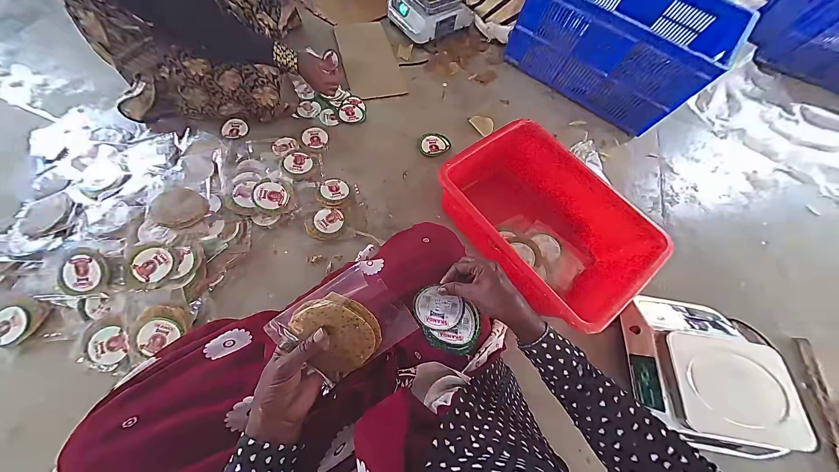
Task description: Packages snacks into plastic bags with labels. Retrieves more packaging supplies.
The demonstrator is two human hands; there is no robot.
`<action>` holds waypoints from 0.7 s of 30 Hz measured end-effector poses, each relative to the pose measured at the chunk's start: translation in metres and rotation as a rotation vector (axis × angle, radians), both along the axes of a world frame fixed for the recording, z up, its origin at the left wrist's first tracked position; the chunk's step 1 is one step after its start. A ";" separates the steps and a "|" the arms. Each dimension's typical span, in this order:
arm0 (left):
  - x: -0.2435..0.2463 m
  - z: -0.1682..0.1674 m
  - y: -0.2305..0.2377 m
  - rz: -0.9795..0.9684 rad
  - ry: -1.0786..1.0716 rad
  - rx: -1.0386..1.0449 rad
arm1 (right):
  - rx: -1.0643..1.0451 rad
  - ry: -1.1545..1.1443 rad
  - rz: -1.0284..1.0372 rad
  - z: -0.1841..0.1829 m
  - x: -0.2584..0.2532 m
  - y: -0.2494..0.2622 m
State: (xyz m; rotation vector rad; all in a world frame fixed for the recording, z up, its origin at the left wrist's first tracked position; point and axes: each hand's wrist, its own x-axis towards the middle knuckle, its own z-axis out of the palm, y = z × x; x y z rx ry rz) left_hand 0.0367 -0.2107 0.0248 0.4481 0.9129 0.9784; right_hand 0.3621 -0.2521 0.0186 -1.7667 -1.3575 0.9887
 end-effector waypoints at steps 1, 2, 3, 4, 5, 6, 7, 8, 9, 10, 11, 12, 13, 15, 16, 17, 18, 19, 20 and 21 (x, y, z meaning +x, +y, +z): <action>0.000 0.000 0.000 0.005 0.010 -0.008 | 0.009 -0.004 -0.011 0.002 0.002 -0.001; 0.000 0.001 0.000 0.007 0.022 -0.015 | 0.007 -0.007 -0.023 0.004 0.004 -0.002; 0.001 0.001 0.000 0.013 0.034 -0.022 | 0.003 -0.012 -0.031 0.006 0.005 -0.002; 0.002 0.001 0.000 0.020 0.040 -0.028 | -0.002 -0.010 -0.047 0.007 0.006 -0.003; 0.002 0.001 0.001 0.024 0.040 -0.033 | -0.009 0.001 -0.063 0.009 0.007 -0.003; 0.002 0.001 0.001 0.022 0.031 -0.037 | -0.018 0.018 -0.081 0.010 0.007 -0.004; 0.002 0.001 0.001 0.012 0.031 -0.039 | -0.024 0.033 -0.104 0.011 0.007 -0.004; 0.002 0.003 0.001 0.005 0.034 -0.042 | -0.031 0.041 -0.132 0.013 0.006 -0.004; 0.004 0.005 0.000 0.001 0.035 -0.045 | -0.037 0.032 -0.164 0.017 0.004 -0.004; 0.005 0.007 0.000 0.000 0.029 -0.047 | -0.029 0.010 -0.195 0.020 0.002 -0.005; 0.007 0.008 -0.001 -0.001 0.023 -0.049 | -0.004 -0.022 -0.224 0.023 -0.001 -0.005; 0.008 0.010 -0.002 -0.004 0.019 -0.054 | 0.038 -0.064 -0.250 0.028 -0.005 -0.006; 0.009 0.012 -0.003 -0.010 0.009 -0.056 | 0.094 -0.108 -0.266 0.032 -0.010 -0.007; 0.012 0.015 -0.004 -0.029 -0.008 -0.070 | 0.232 -0.188 -0.252 0.038 -0.018 -0.009; 0.013 0.016 -0.005 -0.040 -0.015 -0.077 | 0.291 -0.220 -0.237 0.042 -0.021 -0.010; 0.014 0.015 -0.006 -0.048 -0.020 -0.080 | 0.340 -0.244 -0.223 0.046 -0.025 -0.011; 0.015 0.015 -0.005 -0.057 -0.030 -0.080 | 0.382 -0.256 -0.208 0.050 -0.028 -0.011; 0.015 0.014 -0.005 -0.059 -0.041 -0.082 | 0.419 -0.254 -0.196 0.053 -0.032 -0.012; 0.016 0.014 -0.006 -0.061 -0.046 -0.082 | 0.444 -0.249 -0.184 0.057 -0.034 -0.014; 0.017 0.016 -0.006 -0.063 -0.039 -0.079 | 0.462 -0.244 -0.177 0.060 -0.035 -0.016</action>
